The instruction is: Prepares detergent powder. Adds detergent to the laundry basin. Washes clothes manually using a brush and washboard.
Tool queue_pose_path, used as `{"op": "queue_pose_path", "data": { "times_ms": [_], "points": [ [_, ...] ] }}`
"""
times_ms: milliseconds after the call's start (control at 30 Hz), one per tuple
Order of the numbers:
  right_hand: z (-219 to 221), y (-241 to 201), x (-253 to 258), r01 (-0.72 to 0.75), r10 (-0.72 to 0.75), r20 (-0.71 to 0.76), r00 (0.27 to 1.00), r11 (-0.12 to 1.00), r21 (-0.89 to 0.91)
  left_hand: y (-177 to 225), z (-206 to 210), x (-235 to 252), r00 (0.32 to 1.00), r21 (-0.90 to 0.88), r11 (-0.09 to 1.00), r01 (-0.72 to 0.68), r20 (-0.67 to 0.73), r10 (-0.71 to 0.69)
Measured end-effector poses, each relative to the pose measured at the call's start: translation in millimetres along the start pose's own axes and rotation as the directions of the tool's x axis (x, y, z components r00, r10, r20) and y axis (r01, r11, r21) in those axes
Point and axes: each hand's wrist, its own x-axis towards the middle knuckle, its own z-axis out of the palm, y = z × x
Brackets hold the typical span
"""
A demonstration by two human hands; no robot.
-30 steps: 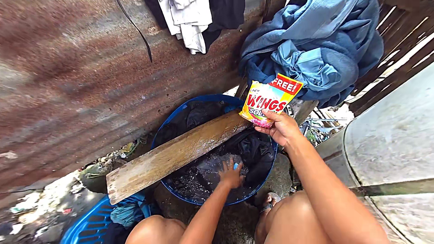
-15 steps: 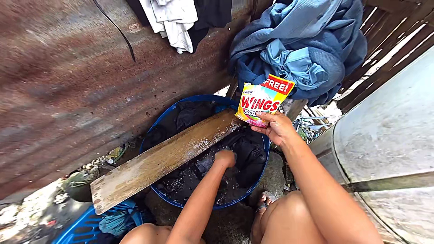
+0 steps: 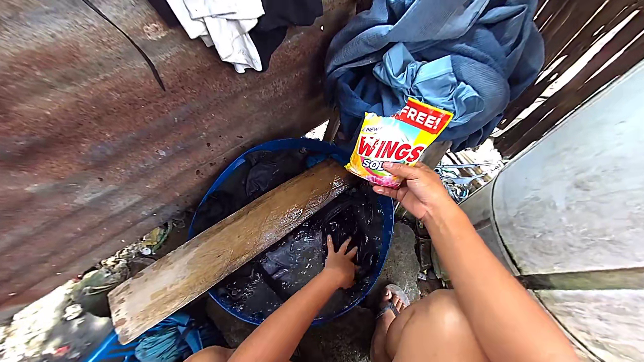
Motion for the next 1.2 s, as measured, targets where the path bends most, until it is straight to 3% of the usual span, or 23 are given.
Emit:
{"op": "queue_pose_path", "data": {
  "times_ms": [100,200,267,400,433,533,667,767,867,967,1067,1200],
  "points": [
    [-2.3,0.4,10.4,-0.02,0.021,-0.024,0.999,0.999,0.045,1.7,19.6,8.6,0.998,-0.024,1.0,0.019,0.054,-0.017],
    [2.4,-0.2,16.4,-0.021,0.023,-0.025,0.999,0.997,0.07,2.2,27.7,32.2,0.993,-0.24,0.965,0.109,-0.013,-0.115],
    [6.1,1.1,17.7,-0.027,0.027,-0.013,1.0,0.997,0.068,5.3,26.6,44.7,0.973,-0.41,0.9,0.15,-0.101,-0.208],
    [14.1,5.2,15.6,-0.035,0.035,-0.001,0.999,0.999,0.039,13.7,20.0,61.3,0.853,-0.6,0.674,0.431,0.028,-0.521],
    [15.7,6.2,13.2,-0.033,0.034,-0.005,0.999,0.999,0.038,15.8,20.2,56.3,0.85,-0.604,0.657,0.452,0.069,-0.521],
    [13.8,5.9,4.1,-0.017,0.017,0.008,1.0,0.999,0.03,24.8,20.5,36.3,0.923,-0.466,0.8,0.379,0.133,-0.36],
    [3.4,6.5,-4.8,0.022,-0.02,0.03,0.999,0.999,-0.05,33.2,28.3,23.8,0.94,-0.444,0.871,0.209,-0.156,-0.305],
    [-3.9,6.9,-8.3,0.045,-0.044,0.024,0.999,0.995,-0.084,25.4,15.2,2.9,0.958,-0.399,0.909,0.117,-0.197,-0.21],
    [-5.0,4.2,-7.7,0.067,-0.066,0.023,0.998,0.995,-0.073,12.4,-0.4,-22.0,0.928,-0.596,0.801,-0.052,-0.326,-0.182],
    [1.3,3.4,-7.7,0.095,-0.093,0.023,0.995,0.994,-0.059,19.1,-17.9,-49.1,0.841,-0.689,0.705,-0.172,-0.475,-0.259],
    [6.2,3.0,-8.8,0.115,-0.114,0.024,0.993,0.991,-0.075,23.5,-27.1,-57.1,0.791,-0.586,0.798,-0.139,-0.55,-0.266],
    [9.3,3.6,-9.7,0.122,-0.119,0.033,0.992,0.986,-0.113,16.8,-5.7,-30.4,0.898,-0.431,0.9,0.064,-0.369,-0.241]
  ]
}}
